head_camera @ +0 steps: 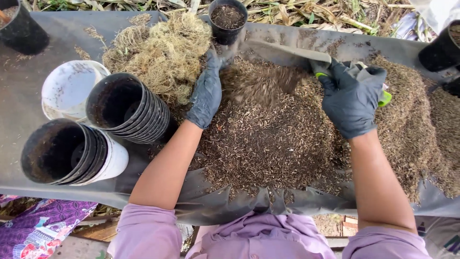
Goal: Mixing soil substrate on a table using a hand trowel and gloved hands to prepare it for potting.
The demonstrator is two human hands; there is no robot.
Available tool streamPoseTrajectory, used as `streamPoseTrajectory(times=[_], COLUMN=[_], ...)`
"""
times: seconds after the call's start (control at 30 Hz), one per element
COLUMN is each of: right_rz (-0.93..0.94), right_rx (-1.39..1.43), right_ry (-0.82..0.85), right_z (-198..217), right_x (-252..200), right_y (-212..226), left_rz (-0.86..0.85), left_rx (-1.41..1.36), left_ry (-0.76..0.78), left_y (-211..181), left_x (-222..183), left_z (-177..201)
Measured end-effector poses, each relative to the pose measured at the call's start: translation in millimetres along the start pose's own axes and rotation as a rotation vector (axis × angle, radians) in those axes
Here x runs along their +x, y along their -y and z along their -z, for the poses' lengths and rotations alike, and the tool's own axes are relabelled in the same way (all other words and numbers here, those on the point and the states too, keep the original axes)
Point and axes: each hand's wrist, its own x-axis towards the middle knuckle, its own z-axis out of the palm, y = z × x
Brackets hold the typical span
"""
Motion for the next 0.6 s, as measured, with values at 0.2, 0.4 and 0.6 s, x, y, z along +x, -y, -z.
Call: streamPoseTrajectory(times=[0.2, 0.4, 0.6], right_rz=[-0.127, -0.203, -0.158], right_rx=[-0.621, -0.374, -0.231], right_ry=[0.052, 0.209, 0.171], right_z=[-45, -32, -7], right_x=[-31, -37, -33], right_y=[-32, -19, 8], left_rz=[-0.007, 0.075, -0.08], left_rx=[0.796, 0.798, 0.422], left_ry=[-0.058, 0.224, 0.3], left_y=[-20, -21, -39], left_x=[-13, -18, -38], left_z=[-13, -19, -39])
